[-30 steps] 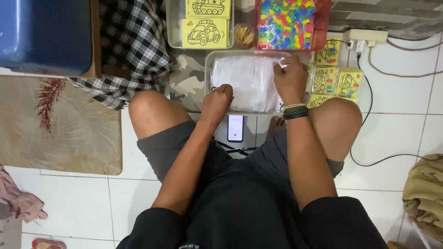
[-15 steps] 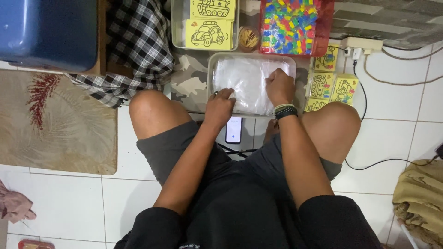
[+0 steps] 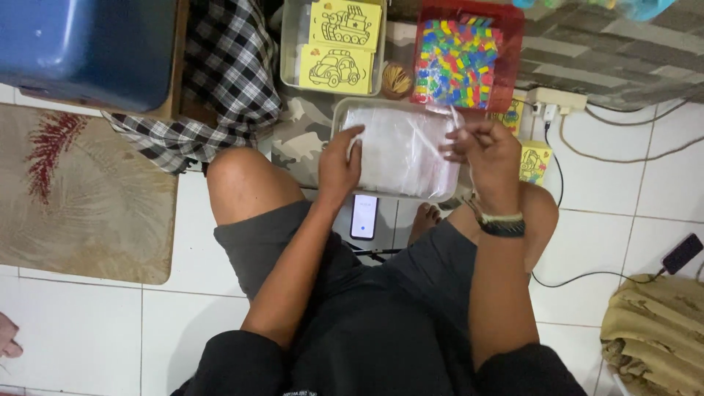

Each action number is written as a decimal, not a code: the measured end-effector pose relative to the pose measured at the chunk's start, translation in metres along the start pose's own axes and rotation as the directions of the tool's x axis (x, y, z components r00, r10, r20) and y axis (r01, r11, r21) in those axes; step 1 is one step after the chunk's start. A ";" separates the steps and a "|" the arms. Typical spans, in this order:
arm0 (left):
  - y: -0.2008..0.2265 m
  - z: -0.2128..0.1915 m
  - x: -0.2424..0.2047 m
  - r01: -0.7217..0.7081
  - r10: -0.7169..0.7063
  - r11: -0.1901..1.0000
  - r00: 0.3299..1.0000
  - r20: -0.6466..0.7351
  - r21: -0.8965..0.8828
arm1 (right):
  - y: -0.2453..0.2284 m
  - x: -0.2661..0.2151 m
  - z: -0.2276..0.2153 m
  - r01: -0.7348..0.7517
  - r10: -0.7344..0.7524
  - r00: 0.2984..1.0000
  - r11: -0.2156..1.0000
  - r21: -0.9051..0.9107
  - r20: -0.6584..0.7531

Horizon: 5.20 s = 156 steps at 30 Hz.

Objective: The person applies small colorful square stickers to the outlines of various cartoon drawings on yellow cards, then places each completed card into a plastic bag.

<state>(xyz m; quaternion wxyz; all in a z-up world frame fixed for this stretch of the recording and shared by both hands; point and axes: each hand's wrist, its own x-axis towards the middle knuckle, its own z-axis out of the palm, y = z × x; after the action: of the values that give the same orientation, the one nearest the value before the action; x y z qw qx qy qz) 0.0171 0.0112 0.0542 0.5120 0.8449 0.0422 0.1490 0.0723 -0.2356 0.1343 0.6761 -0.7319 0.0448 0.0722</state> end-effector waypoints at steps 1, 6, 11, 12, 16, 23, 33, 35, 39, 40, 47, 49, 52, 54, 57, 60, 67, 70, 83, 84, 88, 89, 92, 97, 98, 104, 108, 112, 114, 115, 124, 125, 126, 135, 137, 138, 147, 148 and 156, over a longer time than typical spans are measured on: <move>0.012 -0.008 0.009 -0.006 0.006 1.000 1.000 -0.003 0.001 | -0.009 -0.004 0.002 0.007 -0.007 1.000 1.000 0.002 0.000; 0.041 -0.023 0.029 0.058 0.017 0.943 0.975 0.221 -0.329 | -0.025 -0.027 0.015 -0.062 0.052 0.992 0.994 0.087 0.119; 0.051 -0.023 0.021 0.311 -0.171 0.870 0.918 0.358 -0.383 | -0.033 -0.035 0.034 -0.058 0.035 0.993 0.974 0.219 0.109; 0.045 -0.020 0.017 0.340 -0.190 0.844 0.913 0.361 -0.415 | -0.041 -0.037 0.036 -0.055 0.032 0.995 0.965 0.256 0.093; 0.043 -0.024 0.010 0.305 -0.153 0.867 0.916 0.372 -0.394 | -0.027 -0.035 0.030 -0.017 -0.014 0.998 0.898 0.439 0.068; 0.048 -0.023 0.003 0.401 -0.179 0.787 0.875 0.450 -0.468 | -0.015 -0.036 0.030 0.154 -0.145 0.988 0.968 0.200 -0.057; 0.083 -0.025 0.003 0.553 -0.161 0.643 0.773 0.613 -0.530 | -0.018 -0.041 0.035 0.255 -0.247 0.966 0.962 0.102 -0.081; 0.081 -0.028 0.004 0.557 -0.180 0.649 0.775 0.606 -0.519 | -0.027 -0.046 0.034 0.253 -0.248 0.967 0.962 0.102 -0.058; 0.066 -0.023 -0.002 0.553 -0.228 0.646 0.798 0.558 -0.526 | -0.036 -0.058 0.028 0.260 -0.262 0.964 0.965 0.046 0.044; 0.064 -0.023 -0.003 0.553 -0.230 0.645 0.798 0.557 -0.527 | -0.035 -0.060 0.028 0.259 -0.261 0.964 0.965 0.045 0.047; 0.062 -0.027 -0.008 0.549 -0.192 0.640 0.792 0.580 -0.538 | -0.024 -0.068 0.029 0.274 -0.248 0.940 0.958 -0.082 0.236; 0.060 -0.029 -0.008 0.552 -0.181 0.629 0.788 0.588 -0.547 | -0.025 -0.067 0.028 0.329 -0.288 0.911 0.939 -0.101 0.294; 0.055 -0.032 -0.009 0.592 -0.107 0.571 0.741 0.663 -0.569 | -0.030 -0.067 0.027 0.314 -0.299 0.836 0.948 0.045 0.460; 0.057 -0.035 -0.012 0.653 -0.013 0.475 0.676 0.737 -0.590 | -0.038 -0.068 0.028 0.286 -0.312 0.708 0.947 0.146 0.634; 0.053 -0.037 -0.017 0.739 0.029 0.343 0.609 0.792 -0.580 | -0.041 -0.069 0.027 0.361 -0.354 0.675 0.924 0.128 0.648; 0.050 -0.024 -0.018 0.694 0.097 0.336 0.647 0.756 -0.637 | -0.047 -0.066 0.029 0.457 -0.423 0.698 0.884 0.094 0.578; 0.062 -0.033 -0.009 0.421 -0.042 0.724 0.818 0.574 -0.547 | -0.053 -0.065 0.031 0.567 -0.437 0.773 0.802 -0.190 0.460; 0.081 -0.046 -0.009 0.432 0.039 0.725 0.751 0.659 -0.536 | -0.053 -0.068 0.037 0.528 -0.413 0.848 0.723 -0.446 0.334; 0.087 -0.053 -0.007 0.476 -0.057 0.764 0.722 0.689 -0.436 | -0.030 -0.056 0.017 0.403 -0.256 0.886 0.836 -0.372 0.386; 0.089 -0.055 -0.005 0.504 -0.045 0.720 0.720 0.692 -0.477 | -0.025 -0.055 0.011 0.394 -0.245 0.882 0.851 -0.348 0.402; 0.088 -0.055 -0.003 0.484 -0.040 0.728 0.737 0.674 -0.486 | -0.038 -0.061 0.017 0.349 -0.251 0.911 0.892 -0.288 0.326; 0.090 -0.054 -0.003 0.478 -0.040 0.737 0.737 0.674 -0.479 | -0.039 -0.062 0.020 0.358 -0.261 0.909 0.887 -0.291 0.325; 0.089 -0.052 -0.001 0.456 -0.060 0.772 0.747 0.662 -0.444 | -0.041 -0.060 0.026 0.368 -0.273 0.910 0.879 -0.303 0.313; 0.069 -0.050 -0.002 0.453 -0.131 0.785 0.788 0.601 -0.423 | -0.055 -0.050 0.040 0.381 -0.275 0.905 0.864 -0.330 0.325; 0.064 -0.052 -0.001 0.463 -0.155 0.784 0.791 0.592 -0.413 | -0.063 -0.047 0.045 0.367 -0.278 0.915 0.874 -0.319 0.293; 0.047 -0.072 -0.001 0.487 -0.231 0.775 0.812 0.536 -0.404 | -0.049 0.026 0.073 0.425 -0.339 0.898 0.836 -0.348 0.281; 0.036 -0.078 -0.004 0.522 -0.280 0.720 0.821 0.497 -0.457 | -0.014 0.100 0.115 0.585 -0.410 0.807 0.653 -0.481 0.424; 0.035 -0.089 0.001 0.482 -0.249 0.756 0.838 0.486 -0.443 | 0.018 0.171 0.169 0.656 -0.399 0.755 0.458 -0.600 0.520; 0.032 -0.090 0.002 0.495 -0.250 0.755 0.823 0.509 -0.430 | 0.032 0.199 0.188 0.645 -0.294 0.764 0.361 -0.674 0.574; 0.031 -0.092 0.002 0.498 -0.260 0.751 0.826 0.500 -0.432 | 0.038 0.210 0.193 0.653 -0.290 0.757 0.361 -0.666 0.585; 0.022 -0.108 0.013 0.535 -0.302 0.749 0.801 0.517 -0.391 | 0.059 0.270 0.199 0.699 -0.033 0.703 0.215 -0.682 0.710; 0.019 -0.107 0.014 0.545 -0.309 0.735 0.798 0.517 -0.402 | 0.061 0.277 0.195 0.738 -0.038 0.662 0.208 -0.642 0.749; 0.017 -0.106 0.014 0.555 -0.315 0.722 0.795 0.518 -0.414 | 0.063 0.282 0.190 0.774 -0.041 0.620 0.200 -0.601 0.784; 0.011 -0.094 0.011 0.563 -0.335 0.722 0.792 0.510 -0.401 | 0.050 0.255 0.186 0.783 -0.335 0.622 0.232 -0.578 0.708; 0.009 -0.093 0.007 0.566 -0.344 0.716 0.796 0.499 -0.409 | 0.047 0.250 0.185 0.774 -0.457 0.591 0.090 -0.627 0.664; 0.009 -0.091 0.005 0.573 -0.354 0.705 0.795 0.493 -0.419 | 0.046 0.247 0.181 0.733 -0.563 0.541 -0.048 -0.679 0.624; 0.012 -0.078 0.004 0.531 -0.388 0.711 0.843 0.372 -0.462 | -0.021 0.108 0.103 0.596 -0.558 0.798 0.673 -0.438 0.229; 0.016 -0.079 0.005 0.532 -0.378 0.717 0.840 0.389 -0.451 | -0.016 0.093 0.095 0.586 -0.559 0.803 0.677 -0.445 0.207; 0.050 -0.059 0.007 0.545 -0.358 0.641 0.835 0.417 -0.541 | 0.014 0.009 0.024 0.277 -0.271 0.943 0.961 0.005 -0.192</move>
<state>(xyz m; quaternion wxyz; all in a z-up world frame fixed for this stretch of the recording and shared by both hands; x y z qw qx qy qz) 0.0026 0.0398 0.1249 0.7895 0.5920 0.1296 -0.0970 0.0780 -0.2127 0.1174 0.6837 -0.7238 0.0082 -0.0932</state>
